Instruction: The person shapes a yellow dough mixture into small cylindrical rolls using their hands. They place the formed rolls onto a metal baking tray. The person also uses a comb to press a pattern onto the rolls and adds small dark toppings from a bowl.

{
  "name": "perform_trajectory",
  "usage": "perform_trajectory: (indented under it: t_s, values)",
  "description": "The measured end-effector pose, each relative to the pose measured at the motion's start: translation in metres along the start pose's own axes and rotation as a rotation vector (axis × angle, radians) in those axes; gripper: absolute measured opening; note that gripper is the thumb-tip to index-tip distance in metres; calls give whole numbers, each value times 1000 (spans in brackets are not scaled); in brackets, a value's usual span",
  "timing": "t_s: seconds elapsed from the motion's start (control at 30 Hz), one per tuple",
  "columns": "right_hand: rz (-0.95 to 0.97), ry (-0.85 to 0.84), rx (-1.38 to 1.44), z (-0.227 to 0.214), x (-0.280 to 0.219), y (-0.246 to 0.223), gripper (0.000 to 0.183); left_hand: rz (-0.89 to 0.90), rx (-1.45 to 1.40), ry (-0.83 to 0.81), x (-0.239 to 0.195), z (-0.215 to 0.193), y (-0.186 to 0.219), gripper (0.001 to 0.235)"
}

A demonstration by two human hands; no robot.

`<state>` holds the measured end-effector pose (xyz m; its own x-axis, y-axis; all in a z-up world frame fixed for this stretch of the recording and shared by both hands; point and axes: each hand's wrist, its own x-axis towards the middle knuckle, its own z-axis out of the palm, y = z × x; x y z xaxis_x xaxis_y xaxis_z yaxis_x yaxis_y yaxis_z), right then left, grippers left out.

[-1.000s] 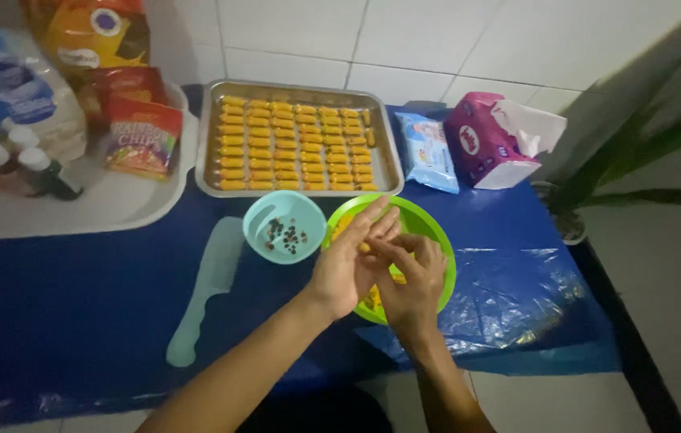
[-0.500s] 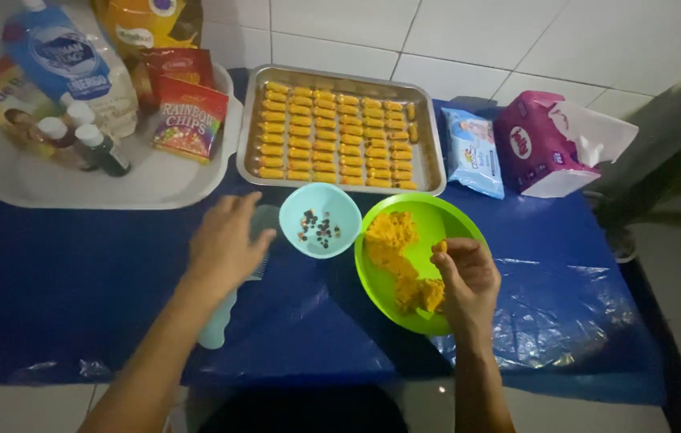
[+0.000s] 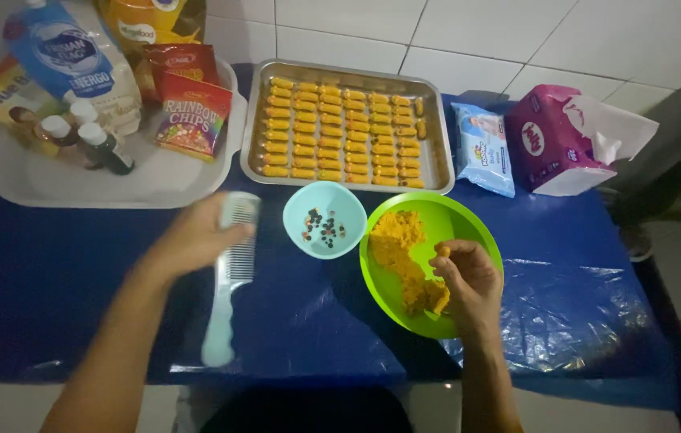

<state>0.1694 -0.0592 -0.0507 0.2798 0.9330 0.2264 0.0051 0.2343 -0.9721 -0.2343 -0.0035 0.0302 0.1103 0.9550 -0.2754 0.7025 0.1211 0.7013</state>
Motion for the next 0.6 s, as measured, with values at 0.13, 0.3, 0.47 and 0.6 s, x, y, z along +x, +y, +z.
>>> perform_trajectory:
  t_s: [0.13, 0.3, 0.47, 0.6]
  values:
    - [1, -8, -7, 4, 5, -20, 25, 216, -732, 104, -8, -10, -7, 50]
    - [-109, -8, -130, -3, 21, -41, 24, 233, -1149, 41, -19, 38, 69, 59]
    - [-439, -101, -634, 41, 12, -106, 20, 163, -1386, -253, 3, 120, 106, 63]
    - [-567, -145, -783, 55, 10, -96, 21, 166, -1424, -276, 11, 160, 109, 59]
